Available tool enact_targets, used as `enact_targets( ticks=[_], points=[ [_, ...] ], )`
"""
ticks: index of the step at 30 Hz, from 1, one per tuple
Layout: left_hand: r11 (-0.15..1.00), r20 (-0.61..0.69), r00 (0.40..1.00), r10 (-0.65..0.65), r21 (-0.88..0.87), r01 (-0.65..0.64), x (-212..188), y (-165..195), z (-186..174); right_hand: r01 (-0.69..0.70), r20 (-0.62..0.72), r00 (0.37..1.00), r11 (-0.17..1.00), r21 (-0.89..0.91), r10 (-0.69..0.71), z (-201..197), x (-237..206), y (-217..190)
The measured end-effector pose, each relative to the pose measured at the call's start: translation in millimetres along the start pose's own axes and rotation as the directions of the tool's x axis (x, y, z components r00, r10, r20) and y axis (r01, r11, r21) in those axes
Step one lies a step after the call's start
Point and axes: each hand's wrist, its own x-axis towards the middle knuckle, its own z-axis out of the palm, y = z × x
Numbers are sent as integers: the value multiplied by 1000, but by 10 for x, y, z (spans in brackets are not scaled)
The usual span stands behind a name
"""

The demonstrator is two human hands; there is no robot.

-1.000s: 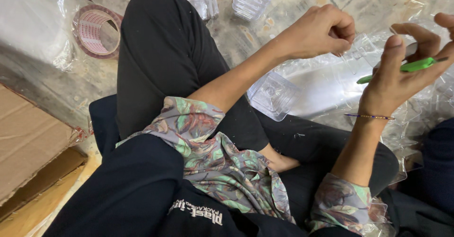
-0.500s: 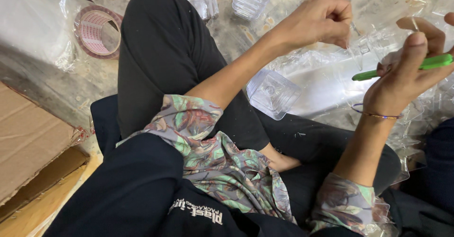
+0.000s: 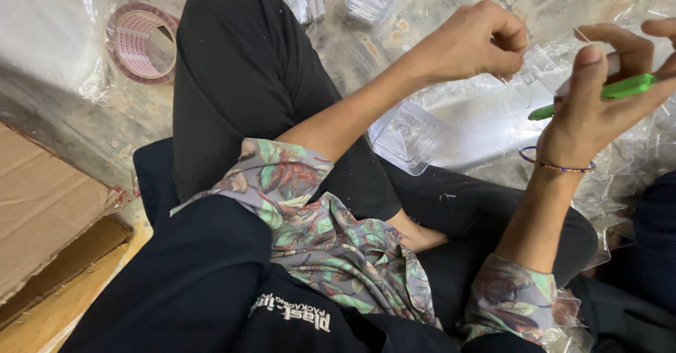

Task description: The person sits on the floor and uses a green utility knife to trim excess plastic from small clear plastic boxes, working on one box at a time on their lap and setting trimmed boxes aside.

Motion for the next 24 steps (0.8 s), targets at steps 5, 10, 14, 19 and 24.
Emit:
enact_targets(
  ticks=[5, 10, 14, 19, 24],
  points=[
    [993, -89, 996, 29, 120, -19, 18, 8, 91, 22, 9, 1000, 999, 30, -22, -13, -10, 24],
    [1000, -50, 998, 22, 10, -21, 28, 69, -21, -19, -38, 999, 996, 87, 22, 43, 15, -53],
    [979, 98, 994, -55, -188, 73, -4, 45, -85, -30, -46, 998, 995, 91, 35, 71, 54, -167],
    [961, 202, 979, -26, -265, 80, 18, -87, -84, -7, 13, 1000, 1000, -8, 7, 110, 32, -291],
    [998, 72, 996, -59, -23, 60, 9, -134, 6, 1, -15, 1000, 1000, 24, 0, 206, 146, -464]
  ],
)
